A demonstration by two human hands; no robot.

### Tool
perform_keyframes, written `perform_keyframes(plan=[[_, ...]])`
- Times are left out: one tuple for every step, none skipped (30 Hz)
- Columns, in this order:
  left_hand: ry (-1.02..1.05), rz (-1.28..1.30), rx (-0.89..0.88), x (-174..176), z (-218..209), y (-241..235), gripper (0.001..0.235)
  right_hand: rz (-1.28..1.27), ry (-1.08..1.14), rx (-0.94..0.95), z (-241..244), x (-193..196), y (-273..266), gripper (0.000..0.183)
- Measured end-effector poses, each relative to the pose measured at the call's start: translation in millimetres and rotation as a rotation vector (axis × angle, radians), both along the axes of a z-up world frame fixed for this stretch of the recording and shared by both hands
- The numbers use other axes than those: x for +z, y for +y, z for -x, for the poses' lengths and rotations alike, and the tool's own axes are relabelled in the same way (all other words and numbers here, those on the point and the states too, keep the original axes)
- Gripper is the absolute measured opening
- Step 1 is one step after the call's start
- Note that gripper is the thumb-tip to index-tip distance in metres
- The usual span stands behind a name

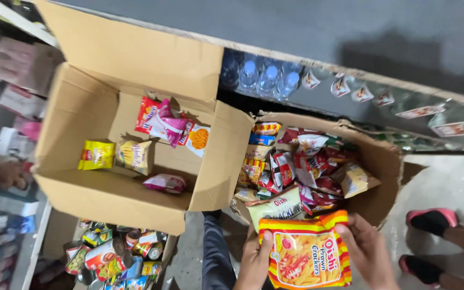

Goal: Picking up bags of snacks from a box and arranging them on shelves.

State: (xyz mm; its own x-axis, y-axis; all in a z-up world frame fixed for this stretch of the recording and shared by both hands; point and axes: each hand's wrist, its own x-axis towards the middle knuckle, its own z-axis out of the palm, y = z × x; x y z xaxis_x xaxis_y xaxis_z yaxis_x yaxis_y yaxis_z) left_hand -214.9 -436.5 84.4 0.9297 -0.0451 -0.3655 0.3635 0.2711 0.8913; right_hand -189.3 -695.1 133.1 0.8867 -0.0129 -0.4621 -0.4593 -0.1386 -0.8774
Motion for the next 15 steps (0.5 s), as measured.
perform_keyframes(plan=[[-0.066, -0.049, 0.021, 9, 7, -5, 0.049, 0.178, -0.079, -0.053, 6, 16, 6, 0.018], [-0.128, -0.101, 0.04, 19, 15, -9, 0.049, 0.353, -0.154, -0.11, 12, 32, 13, 0.017], [-0.135, -0.104, 0.045, 42, 13, -12, 0.049, 0.35, -0.162, -0.106, 13, 48, 16, 0.017], [-0.083, -0.003, 0.052, 65, 13, -14, 0.049, 0.556, -0.258, -0.102, 15, 62, 20, 0.016], [-0.032, 0.099, 0.058, 87, 13, -16, 0.05, 0.761, -0.355, -0.1, 17, 75, 23, 0.016], [-0.037, 0.097, 0.062, 98, 14, -13, 0.05, 0.758, -0.362, -0.099, 11, 93, 28, 0.016], [-0.135, 0.009, 0.069, 108, 14, -9, 0.049, 0.782, -0.405, -0.065, 5, 110, 34, 0.015], [-0.231, -0.079, 0.078, 118, 16, -7, 0.052, 0.807, -0.449, -0.028, 1, 127, 38, 0.015], [-0.236, -0.079, 0.084, 122, 23, -4, 0.052, 0.805, -0.457, -0.025, -1, 143, 40, 0.015], [-0.16, 0.044, 0.09, 126, 25, -1, 0.048, 0.767, -0.397, 0.011, -7, 158, 43, 0.015], [-0.084, 0.167, 0.097, 130, 27, 3, 0.047, 0.73, -0.338, 0.047, -13, 174, 47, 0.016], [-0.096, 0.164, 0.106, 138, 28, 19, 0.047, 0.725, -0.353, 0.052, -17, 183, 41, 0.016], [-0.245, 0.118, -0.028, 145, 29, 37, 0.049, 0.678, -0.364, 0.179, -22, 192, 36, 0.016], [-0.393, 0.068, -0.157, 153, 31, 53, 0.051, 0.631, -0.375, 0.311, -28, 201, 30, 0.017], [-0.405, 0.061, -0.143, 169, 31, 65, 0.051, 0.628, -0.391, 0.321, -29, 215, 37, 0.017]])
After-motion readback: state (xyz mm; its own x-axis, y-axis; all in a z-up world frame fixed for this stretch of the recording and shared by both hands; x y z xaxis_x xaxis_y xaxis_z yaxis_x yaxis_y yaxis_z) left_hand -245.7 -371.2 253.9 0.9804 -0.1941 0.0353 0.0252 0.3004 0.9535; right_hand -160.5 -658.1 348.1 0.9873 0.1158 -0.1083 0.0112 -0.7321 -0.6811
